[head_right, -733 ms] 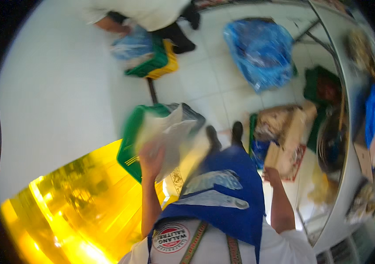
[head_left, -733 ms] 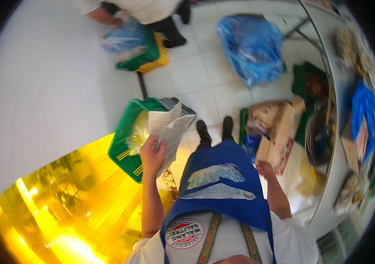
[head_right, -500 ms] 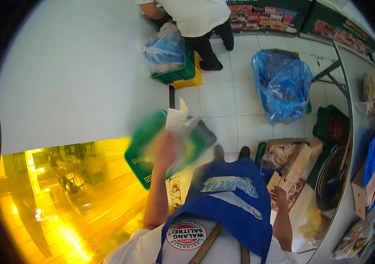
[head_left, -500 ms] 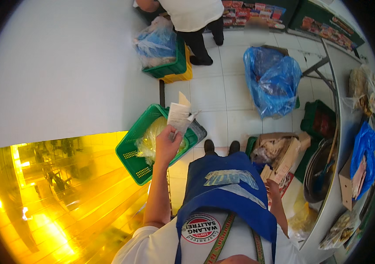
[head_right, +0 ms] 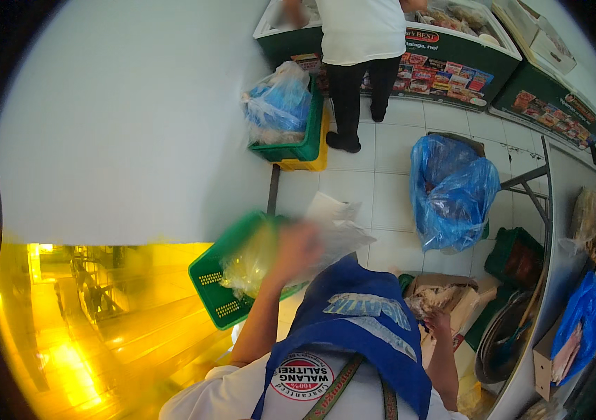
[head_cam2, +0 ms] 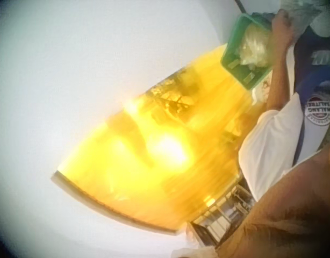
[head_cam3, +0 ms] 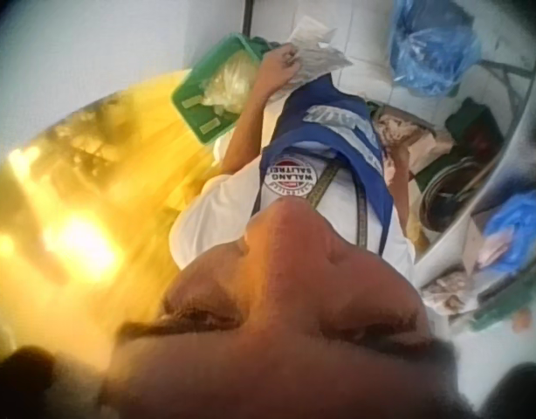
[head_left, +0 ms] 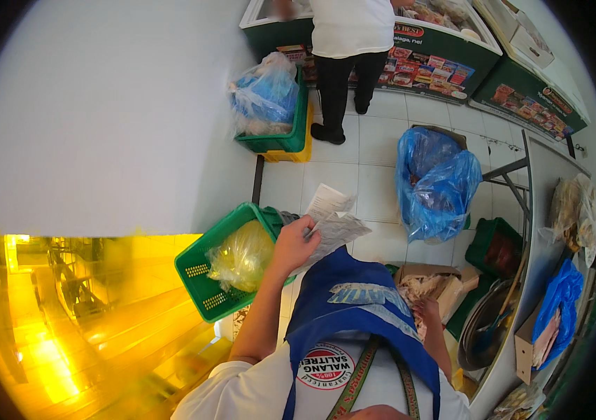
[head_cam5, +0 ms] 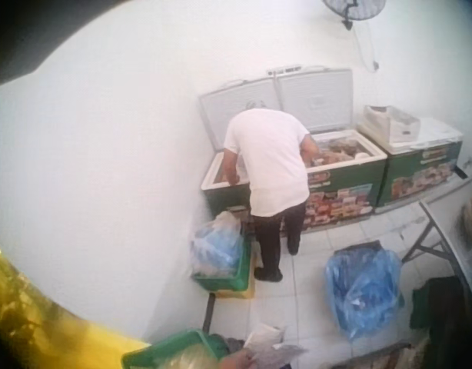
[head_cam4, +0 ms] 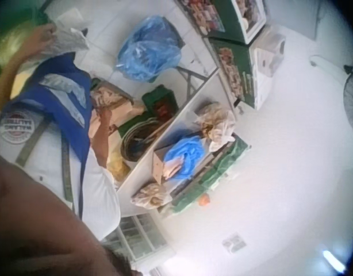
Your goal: The person retrieves frozen food items from a chest freezer and places them into plastic bags and crates. They handle a printed list, compare it to the items, and move bags of meat and other frozen goods between the freezer, a table, and storage crates.
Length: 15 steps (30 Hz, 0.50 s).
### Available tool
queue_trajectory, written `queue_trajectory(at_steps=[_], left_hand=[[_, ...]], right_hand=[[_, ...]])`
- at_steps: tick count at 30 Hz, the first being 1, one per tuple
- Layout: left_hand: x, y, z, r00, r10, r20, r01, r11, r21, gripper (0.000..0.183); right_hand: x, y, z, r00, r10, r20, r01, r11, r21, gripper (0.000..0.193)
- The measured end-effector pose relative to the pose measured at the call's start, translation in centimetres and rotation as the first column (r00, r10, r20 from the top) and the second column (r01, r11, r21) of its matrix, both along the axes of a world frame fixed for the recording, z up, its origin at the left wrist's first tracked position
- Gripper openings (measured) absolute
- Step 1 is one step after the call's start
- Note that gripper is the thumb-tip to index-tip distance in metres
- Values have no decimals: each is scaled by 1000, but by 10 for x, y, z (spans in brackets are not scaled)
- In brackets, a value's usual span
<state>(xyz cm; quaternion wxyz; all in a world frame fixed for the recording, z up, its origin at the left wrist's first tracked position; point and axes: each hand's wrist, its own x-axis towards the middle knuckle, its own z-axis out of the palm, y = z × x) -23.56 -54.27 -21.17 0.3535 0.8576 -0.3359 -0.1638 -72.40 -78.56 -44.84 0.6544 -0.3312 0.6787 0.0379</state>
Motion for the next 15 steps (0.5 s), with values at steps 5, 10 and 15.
queue_trajectory(at_steps=[5, 10, 15], left_hand=[[103, -30, -12, 1000, 18, 15, -18, 1000, -9, 20], [218, -47, -12, 988, 141, -54, -141, 990, 9, 21], [344, -41, -14, 956, 270, 113, -268, 963, -37, 19]], right_hand=[[98, -17, 7, 994, -18, 111, 12, 998, 55, 30], [176, -26, 35, 1000, 13, -25, -12, 997, 78, 33], [243, -38, 61, 994, 87, -70, -86, 996, 18, 38]])
